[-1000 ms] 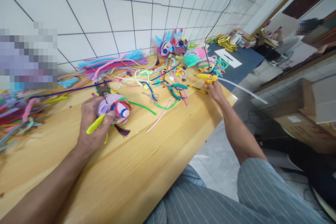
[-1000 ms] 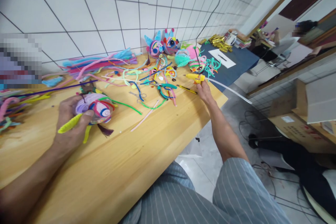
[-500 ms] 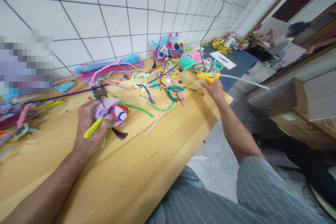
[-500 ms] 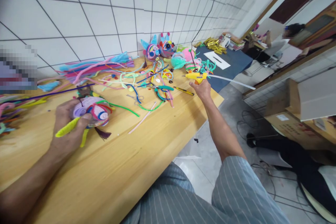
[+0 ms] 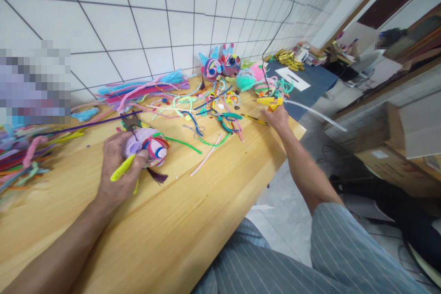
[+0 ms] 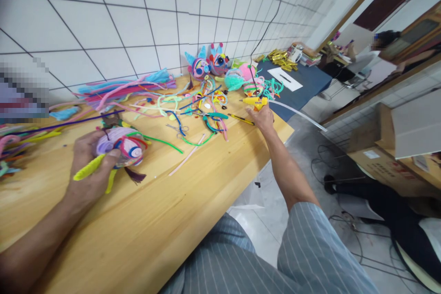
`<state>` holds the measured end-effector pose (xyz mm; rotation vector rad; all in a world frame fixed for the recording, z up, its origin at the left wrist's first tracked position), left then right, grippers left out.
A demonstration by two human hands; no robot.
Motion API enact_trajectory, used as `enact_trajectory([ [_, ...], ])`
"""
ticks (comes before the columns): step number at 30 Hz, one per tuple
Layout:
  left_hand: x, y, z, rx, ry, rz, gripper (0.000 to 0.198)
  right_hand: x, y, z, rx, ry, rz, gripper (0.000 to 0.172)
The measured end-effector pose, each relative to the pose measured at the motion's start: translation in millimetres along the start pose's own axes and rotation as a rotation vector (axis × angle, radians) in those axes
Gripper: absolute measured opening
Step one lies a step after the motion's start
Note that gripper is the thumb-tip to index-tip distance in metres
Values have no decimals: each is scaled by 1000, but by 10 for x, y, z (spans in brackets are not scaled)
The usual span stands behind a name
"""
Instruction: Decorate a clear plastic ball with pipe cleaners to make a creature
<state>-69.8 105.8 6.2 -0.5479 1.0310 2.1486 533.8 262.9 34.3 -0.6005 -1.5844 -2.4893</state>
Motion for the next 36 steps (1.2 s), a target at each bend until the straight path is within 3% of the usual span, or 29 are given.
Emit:
enact_trajectory([
  [3, -7, 1, -4, -10, -26, 24, 58, -9, -91, 30, 26, -103, 4, 56],
  [9, 30, -13, -21, -8, -26, 30, 60, 50, -186, 25, 86, -127, -9, 43],
  [19, 82, -15, -38, 1, -17, -3, 63, 25, -11, -133, 67, -68, 44, 43],
  [25, 21, -27, -14, 17, 25, -47, 59, 44, 113, -482, -143, 39, 20, 58],
  [28, -4, -31, -16, 35, 89, -70, 58, 359, 113, -752, -137, 238, 56, 53],
  [32, -41, -36, -28, 30, 134, -90, 57, 1087, 24, -997, 42, 515, 117, 40],
  [36, -145, -51, -34, 24, 80, -115, 56, 1597, -145, -930, 199, 588, -64, 55],
])
Point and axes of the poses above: each hand's wrist, its own z-axis towards the middle knuckle, its own y-axis out of the back of the hand, x = y × z, the point moved 3 cm from there along z, towards the middle knuckle, and after that the axes turned 3 degrees about y, right-handed, at the moved point
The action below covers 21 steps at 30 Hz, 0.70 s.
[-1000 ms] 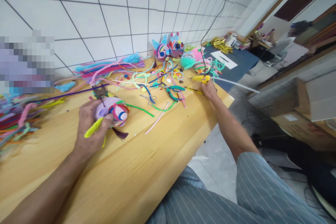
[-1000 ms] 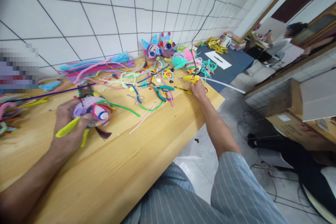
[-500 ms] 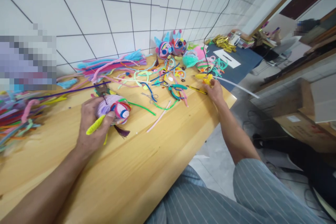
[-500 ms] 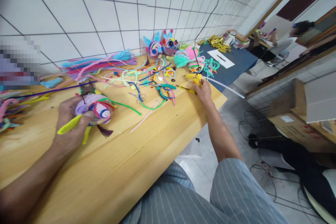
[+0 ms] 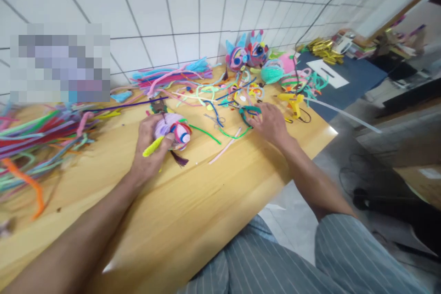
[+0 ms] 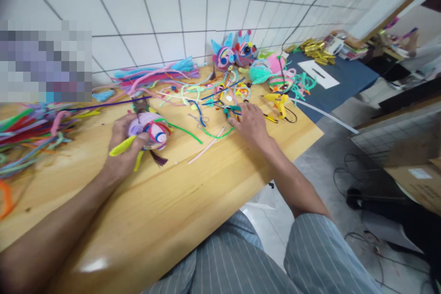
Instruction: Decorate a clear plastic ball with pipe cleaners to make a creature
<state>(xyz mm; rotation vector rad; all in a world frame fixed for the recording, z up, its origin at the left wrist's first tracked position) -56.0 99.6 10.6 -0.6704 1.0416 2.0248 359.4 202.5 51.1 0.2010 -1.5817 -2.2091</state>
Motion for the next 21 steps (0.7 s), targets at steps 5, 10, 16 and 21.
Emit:
enact_trajectory([
  [5, -150, -43, -6, -13, -167, -4, 51, -92, -229, 245, 219, -73, -172, 77],
  [10, -190, -62, -7, 30, -223, 48, 54, -243, -309, 280, 183, -48, -137, 77],
  [16, -214, -46, -22, 14, -238, 20, 54, 235, 42, 253, -135, 90, 203, 32],
  [21, -223, -41, -31, 28, -238, 70, 57, 1313, 237, 162, -135, 381, 634, 9],
])
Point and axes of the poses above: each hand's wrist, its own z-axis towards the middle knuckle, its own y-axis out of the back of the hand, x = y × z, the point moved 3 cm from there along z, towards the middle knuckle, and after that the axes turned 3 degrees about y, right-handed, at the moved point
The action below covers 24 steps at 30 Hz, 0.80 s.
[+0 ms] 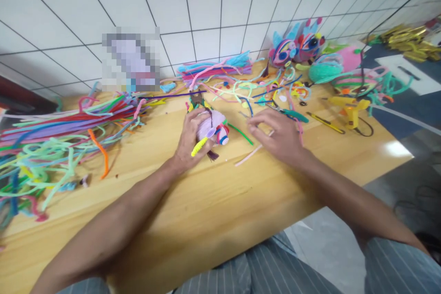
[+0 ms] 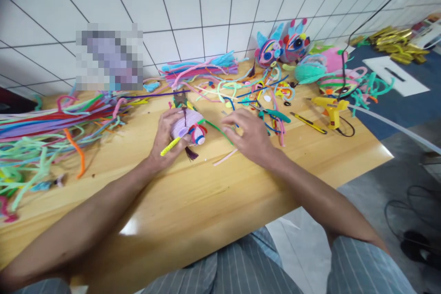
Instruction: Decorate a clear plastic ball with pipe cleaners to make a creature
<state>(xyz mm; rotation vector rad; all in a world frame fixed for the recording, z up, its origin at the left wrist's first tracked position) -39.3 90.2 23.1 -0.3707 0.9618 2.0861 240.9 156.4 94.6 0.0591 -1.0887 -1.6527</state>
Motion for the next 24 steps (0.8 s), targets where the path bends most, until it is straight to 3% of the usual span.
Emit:
enact_trajectory([
  [3, 6, 17, 6, 12, -5, 18, 57, 299, -317, 158, 77, 42, 121, 9],
  [7, 4, 41, 17, 30, -18, 6, 61, 373, -531, 274, 101, 54, 85, 12],
  [13, -16, 61, 21, 56, -49, 24, 61, 383, -584, 277, 70, 87, 38, 15],
  [24, -24, 69, 3, 47, 17, -2, 62, 379, -608, 303, 95, -15, 114, 17],
])
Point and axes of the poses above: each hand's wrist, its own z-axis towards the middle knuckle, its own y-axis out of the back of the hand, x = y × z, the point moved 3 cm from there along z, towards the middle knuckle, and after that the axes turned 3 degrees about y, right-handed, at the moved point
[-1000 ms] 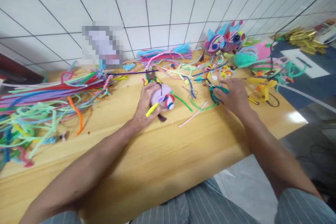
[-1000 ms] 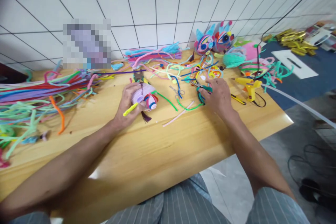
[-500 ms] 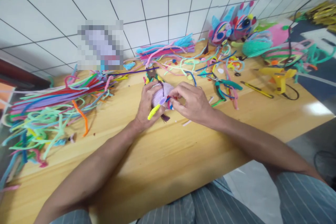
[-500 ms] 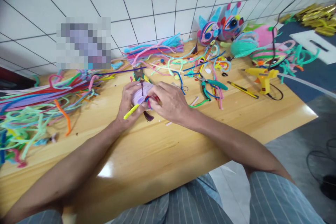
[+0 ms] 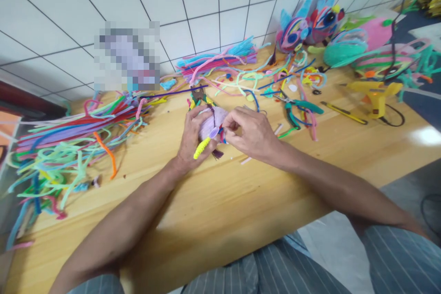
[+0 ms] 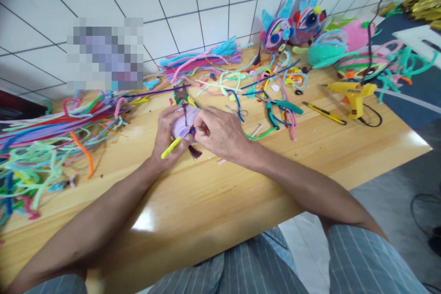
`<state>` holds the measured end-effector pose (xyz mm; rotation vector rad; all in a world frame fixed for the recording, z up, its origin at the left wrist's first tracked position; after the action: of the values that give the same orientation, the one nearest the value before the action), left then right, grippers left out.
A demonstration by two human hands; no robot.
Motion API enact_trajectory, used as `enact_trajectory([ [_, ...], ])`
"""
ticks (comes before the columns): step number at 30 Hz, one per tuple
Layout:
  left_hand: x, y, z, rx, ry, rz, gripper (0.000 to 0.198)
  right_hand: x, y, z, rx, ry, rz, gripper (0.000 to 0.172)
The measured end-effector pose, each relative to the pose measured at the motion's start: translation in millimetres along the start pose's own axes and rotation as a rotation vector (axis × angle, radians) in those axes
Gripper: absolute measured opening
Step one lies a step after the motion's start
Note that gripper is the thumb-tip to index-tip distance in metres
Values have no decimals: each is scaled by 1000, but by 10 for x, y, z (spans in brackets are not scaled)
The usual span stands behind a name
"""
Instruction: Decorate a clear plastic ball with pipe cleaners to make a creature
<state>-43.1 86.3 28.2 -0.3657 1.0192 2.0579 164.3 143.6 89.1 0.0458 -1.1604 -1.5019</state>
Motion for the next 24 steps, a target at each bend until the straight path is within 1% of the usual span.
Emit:
enact_trajectory([
  [4, -17, -9, -3, -5, -15, 50, 63, 45, -25, -1, -6, -40, -75, 16],
  [7, -46, -17, -3, -19, -55, 54, 61, 82, -58, -19, -24, -47, -183, 11],
  [11, -73, -22, -4, -13, -67, 66, 66, 126, -125, -52, -47, -18, -313, 5],
  [14, -58, -15, -9, -20, -52, 83, 66, 177, -109, -48, -57, 32, -323, 9],
  [16, -37, -10, -13, -22, -39, 94, 65, 186, -6, -35, -64, 53, -275, 10],
  [18, -20, -11, -15, -8, -31, 98, 65, 113, 187, -44, -92, 37, -226, 9],
  [19, -13, -14, -16, -2, -28, 96, 64, 32, 309, -67, -111, 13, -215, 9],
  [21, -1, -19, -18, -5, -17, 90, 61, -225, 565, -165, -132, -51, -242, 10],
  [23, 8, -24, -18, -26, -6, 82, 59, -575, 797, -339, -127, -139, -312, 10],
  [24, 12, -26, -19, -37, -1, 78, 58, -761, 900, -449, -131, -192, -349, 7],
])
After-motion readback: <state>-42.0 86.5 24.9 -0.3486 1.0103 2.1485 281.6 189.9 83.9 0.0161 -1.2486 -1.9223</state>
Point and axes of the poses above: each hand's wrist, its own z-axis towards the middle knuckle, its own y-axis out of the back of the hand, x = y × z, the point moved 3 cm from there along z, towards the middle knuckle, and after that the axes turned 3 degrees about y, right-handed, at the moved point
